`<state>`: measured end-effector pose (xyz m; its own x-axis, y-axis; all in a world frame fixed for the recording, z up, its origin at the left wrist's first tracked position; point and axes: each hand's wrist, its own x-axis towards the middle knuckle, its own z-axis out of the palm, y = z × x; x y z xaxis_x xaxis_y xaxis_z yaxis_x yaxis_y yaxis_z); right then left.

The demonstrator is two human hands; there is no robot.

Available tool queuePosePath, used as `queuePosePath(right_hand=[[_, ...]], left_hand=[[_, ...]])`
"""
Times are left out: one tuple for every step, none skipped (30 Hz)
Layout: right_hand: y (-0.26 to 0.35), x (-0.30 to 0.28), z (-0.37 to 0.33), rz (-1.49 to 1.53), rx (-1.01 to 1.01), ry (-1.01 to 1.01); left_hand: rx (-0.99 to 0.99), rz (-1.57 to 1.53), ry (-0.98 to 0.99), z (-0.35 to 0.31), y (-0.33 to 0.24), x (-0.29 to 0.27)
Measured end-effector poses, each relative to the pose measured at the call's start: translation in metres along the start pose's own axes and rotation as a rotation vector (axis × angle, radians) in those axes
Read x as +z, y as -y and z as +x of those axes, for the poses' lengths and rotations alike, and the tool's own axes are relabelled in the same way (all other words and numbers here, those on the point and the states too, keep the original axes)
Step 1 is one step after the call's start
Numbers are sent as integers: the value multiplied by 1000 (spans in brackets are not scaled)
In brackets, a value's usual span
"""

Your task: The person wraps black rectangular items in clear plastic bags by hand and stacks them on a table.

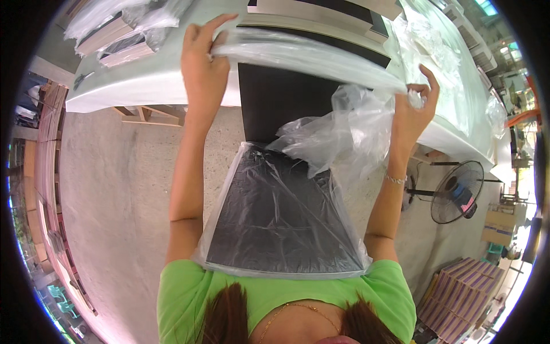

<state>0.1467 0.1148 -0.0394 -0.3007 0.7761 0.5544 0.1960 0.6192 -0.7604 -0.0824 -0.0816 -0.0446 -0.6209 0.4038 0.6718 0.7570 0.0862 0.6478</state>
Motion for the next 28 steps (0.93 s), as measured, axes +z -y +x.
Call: queuePosePath(right_hand=[[2, 5, 7, -107, -50, -27], [0, 9, 12, -82, -96, -11], [-5, 12, 17, -56, -142, 5], [-10, 15, 21, -30, -188, 22], [-15, 16, 24, -6, -230, 39], [-16, 14, 26, -29, -252, 70], [-16, 12, 27, -28, -240, 96], [-16, 9, 26, -28, -224, 128], [-15, 6, 25, -28, -209, 159], [-14, 4, 22, -16, -217, 153], [-12, 1, 19, 0, -226, 148], [-10, -1, 16, 15, -235, 142], [-7, -6, 14, 41, -214, 160], [-3, -13, 11, 61, -191, 175], [-1, -20, 8, 81, -168, 189], [-1, -26, 4, 124, -137, 184], [1, -30, 0, 115, -121, 186], [5, -33, -3, 107, -104, 188], [8, -36, -7, 98, -87, 189], [10, -38, -10, 79, -95, 179], [11, -39, -13, 60, -102, 169], [11, -40, -16, 40, -109, 159], [12, -43, -17, 62, -96, 177], [11, -45, -18, 84, -83, 196], [10, -47, -19, 105, -70, 214], [3, -52, -18, 255, 59, 297], [-9, -57, -15, 401, 191, 377], [-15, -60, -16, 398, 195, 373]], left_hand=[[68, 130, -1, 2, 2, 3], [140, 256, 1, 5, 4, 7], [210, 383, 2, 7, 5, 9], [155, 385, 59, 4, 3, 7], [162, 406, 76, 1, 3, 6], [169, 428, 93, -3, 3, 5], [176, 449, 110, -5, 3, 3], [145, 407, 117, -7, 2, 1], [128, 376, 112, -10, -2, -2], [111, 344, 106, -13, -8, -7], [94, 315, 99, -17, -13, -12], [94, 286, 74, -22, -16, -16], [95, 257, 49, -27, -20, -20], [96, 222, 27, -31, -23, -22], [90, 221, 23, -34, -27, -24], [83, 220, 20, -37, -32, -27], [76, 221, 16, -40, -35, -30], [80, 218, -1, -44, -37, -32], [84, 214, -17, -47, -38, -34], [89, 210, -34, -50, -40, -37], [48, 187, -23, -53, -43, -41], [8, 165, -10, -55, -48, -45], [-33, 142, 1, -56, -50, -49], [-65, 8, 30, -57, -47, -53], [-98, -126, 59, -59, -41, -58], [-132, -257, 87, -62, -37, -64], [-319, -513, 130, -63, -35, -67], [-507, -769, 173, -63, -36, -71]])
